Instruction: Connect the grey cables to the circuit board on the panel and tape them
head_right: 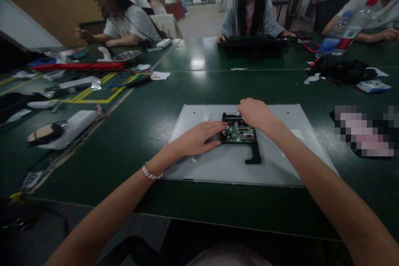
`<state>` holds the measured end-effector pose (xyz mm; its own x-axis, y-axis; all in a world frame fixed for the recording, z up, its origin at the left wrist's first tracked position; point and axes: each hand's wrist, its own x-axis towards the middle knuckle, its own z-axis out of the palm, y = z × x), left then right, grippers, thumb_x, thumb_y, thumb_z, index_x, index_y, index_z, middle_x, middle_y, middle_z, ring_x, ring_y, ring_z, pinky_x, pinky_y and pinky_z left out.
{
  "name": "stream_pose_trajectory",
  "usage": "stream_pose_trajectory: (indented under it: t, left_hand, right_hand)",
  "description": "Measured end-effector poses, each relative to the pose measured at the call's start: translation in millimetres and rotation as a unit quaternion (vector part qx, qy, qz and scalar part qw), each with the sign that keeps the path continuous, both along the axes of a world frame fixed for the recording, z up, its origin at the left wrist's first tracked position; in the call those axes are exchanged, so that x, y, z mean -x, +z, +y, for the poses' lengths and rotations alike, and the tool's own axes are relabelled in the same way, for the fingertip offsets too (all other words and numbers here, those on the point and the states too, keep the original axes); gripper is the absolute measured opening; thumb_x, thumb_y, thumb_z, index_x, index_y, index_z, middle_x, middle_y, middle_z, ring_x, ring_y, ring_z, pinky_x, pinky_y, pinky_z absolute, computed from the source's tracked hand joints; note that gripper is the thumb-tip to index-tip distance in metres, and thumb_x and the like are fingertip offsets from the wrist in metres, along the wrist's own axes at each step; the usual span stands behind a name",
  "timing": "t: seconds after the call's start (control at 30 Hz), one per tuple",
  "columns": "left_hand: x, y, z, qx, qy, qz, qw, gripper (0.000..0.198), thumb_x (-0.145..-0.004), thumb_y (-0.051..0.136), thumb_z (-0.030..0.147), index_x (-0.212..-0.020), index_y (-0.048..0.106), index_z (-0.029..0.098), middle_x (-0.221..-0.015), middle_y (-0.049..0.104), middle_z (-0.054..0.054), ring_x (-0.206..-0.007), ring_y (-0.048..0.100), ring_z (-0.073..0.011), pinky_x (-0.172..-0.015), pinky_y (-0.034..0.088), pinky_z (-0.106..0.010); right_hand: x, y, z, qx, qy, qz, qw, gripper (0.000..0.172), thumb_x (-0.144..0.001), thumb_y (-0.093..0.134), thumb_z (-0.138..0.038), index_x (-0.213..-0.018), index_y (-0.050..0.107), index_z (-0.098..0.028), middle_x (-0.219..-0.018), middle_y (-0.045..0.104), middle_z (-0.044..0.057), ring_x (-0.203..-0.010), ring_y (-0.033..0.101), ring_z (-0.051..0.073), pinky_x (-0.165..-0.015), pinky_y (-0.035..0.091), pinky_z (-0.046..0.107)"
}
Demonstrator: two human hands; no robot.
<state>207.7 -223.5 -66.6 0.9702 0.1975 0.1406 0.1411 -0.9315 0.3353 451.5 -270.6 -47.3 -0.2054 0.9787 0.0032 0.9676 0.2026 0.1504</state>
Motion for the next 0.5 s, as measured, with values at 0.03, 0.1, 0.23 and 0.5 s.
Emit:
stream_pose_trajectory:
  t: [0.03,0.1,0.23,0.5]
  left_hand:
    - [-0.1,0.1,-0.1,-0.002,0.000,0.000,1.000,0.048,-0.093,0.053,0.027,-0.139,0.047,0.018,-0.145,0.049,-0.012,-0.134,0.044,-0.0236,-0.113,0.035,-0.044]
    - [0.0,-0.2,-0.1,-0.003,-0.001,-0.002,1.000,0.048,-0.093,0.052,0.028,-0.139,0.047,0.016,-0.145,0.048,-0.013,-0.134,0.044,-0.0237,-0.113,0.035,-0.043]
    - [0.3,-1.3,0.4,0.001,0.000,-0.004,1.000,0.048,-0.093,0.053,0.028,-0.140,0.046,0.018,-0.145,0.048,-0.012,-0.135,0.044,-0.0235,-0.114,0.034,-0.044]
    - [-0.3,-2.0,0.7,0.016,-0.001,-0.026,1.000,0.047,-0.091,0.056,0.026,-0.137,0.050,0.017,-0.142,0.051,-0.013,-0.131,0.048,-0.0237,-0.112,0.036,-0.045]
  right_hand:
    - [1.3,-1.4,-0.1,0.002,0.003,0.007,1.000,0.025,-0.090,0.046,-0.013,-0.097,0.070,-0.016,-0.102,0.068,0.014,-0.094,0.064,0.026,-0.070,0.048,0.032]
    - [3.3,-3.9,0.1,0.005,0.004,0.025,1.000,0.026,-0.089,0.047,-0.013,-0.098,0.071,-0.016,-0.103,0.069,0.013,-0.092,0.065,0.025,-0.070,0.048,0.032]
    - [2.3,-6.5,2.2,0.007,-0.010,0.054,0.998,0.026,-0.089,0.048,-0.015,-0.094,0.073,-0.018,-0.099,0.072,0.012,-0.087,0.067,0.025,-0.070,0.049,0.033]
    - [-5.5,-6.0,5.3,0.001,-0.033,0.056,0.998,0.027,-0.089,0.050,-0.021,-0.098,0.075,-0.021,-0.098,0.073,0.010,-0.088,0.067,0.025,-0.072,0.050,0.034]
